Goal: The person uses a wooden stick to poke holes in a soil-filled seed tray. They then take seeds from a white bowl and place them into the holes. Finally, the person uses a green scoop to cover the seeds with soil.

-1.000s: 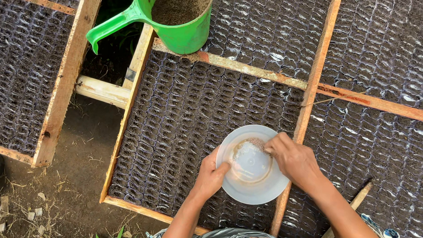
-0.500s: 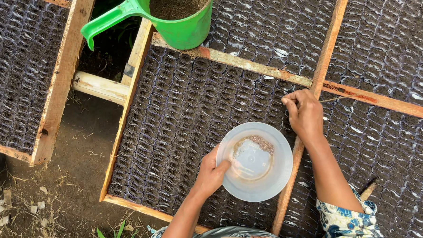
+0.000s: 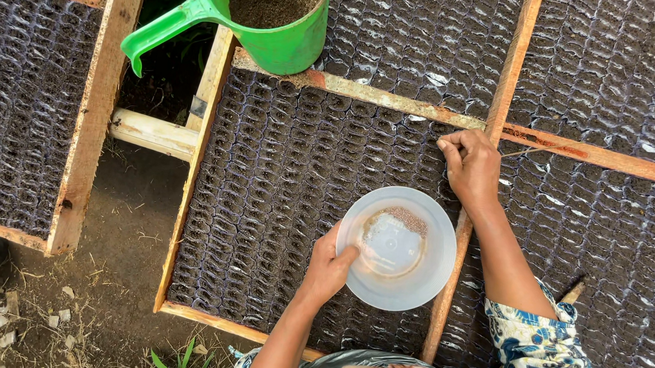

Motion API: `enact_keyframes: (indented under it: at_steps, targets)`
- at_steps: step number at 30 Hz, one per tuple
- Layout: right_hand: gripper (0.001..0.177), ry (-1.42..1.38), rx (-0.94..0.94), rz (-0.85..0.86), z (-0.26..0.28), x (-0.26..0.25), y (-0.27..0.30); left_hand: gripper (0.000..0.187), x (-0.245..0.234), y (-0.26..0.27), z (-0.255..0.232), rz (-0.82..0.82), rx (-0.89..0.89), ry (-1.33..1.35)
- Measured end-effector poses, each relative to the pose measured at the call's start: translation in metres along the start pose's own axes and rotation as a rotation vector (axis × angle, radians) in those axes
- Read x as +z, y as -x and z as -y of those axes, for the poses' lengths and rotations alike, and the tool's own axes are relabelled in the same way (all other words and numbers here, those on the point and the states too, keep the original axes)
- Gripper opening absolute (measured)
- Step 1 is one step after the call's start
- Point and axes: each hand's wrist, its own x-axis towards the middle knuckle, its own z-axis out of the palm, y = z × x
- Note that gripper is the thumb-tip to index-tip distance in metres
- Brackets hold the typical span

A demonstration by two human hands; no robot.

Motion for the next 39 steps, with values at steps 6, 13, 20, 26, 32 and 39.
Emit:
enact_keyframes:
  at_steps: [6, 13, 20, 26, 32, 39]
  targets:
    - [0.005, 0.016, 0.015, -0.036, 0.034, -0.034, 0.013, 0.057, 0.001, -0.004, 0.003, -0.004, 0.002, -0.007]
    - [0.011, 0.129, 0.001, 0.427, 0.114, -0.076, 0.05, 0.064, 0.006, -0.013, -0.006, 0.034, -0.008, 0.016]
    - [0.015, 0.582, -0.284, 0.53, 0.092, -0.06, 0.066, 0.064, 0.005, -0.017, -0.01, 0.039, -0.012, -0.001]
    - [0.02, 0.692, -0.393, 0.518, 0.086, -0.048, 0.064, 0.064, 0.003, -0.021, -0.003, 0.011, 0.003, -0.004]
    - [0.017, 0.458, -0.225, 0.487, 0.086, -0.053, 0.047, 0.062, 0.001, -0.025, 0.001, -0.004, 0.006, 0.011]
    - [0.012, 0.142, 0.078, 0.143, 0.029, -0.033, -0.014, 0.063, -0.001, -0.022, -0.001, -0.028, 0.002, 0.012]
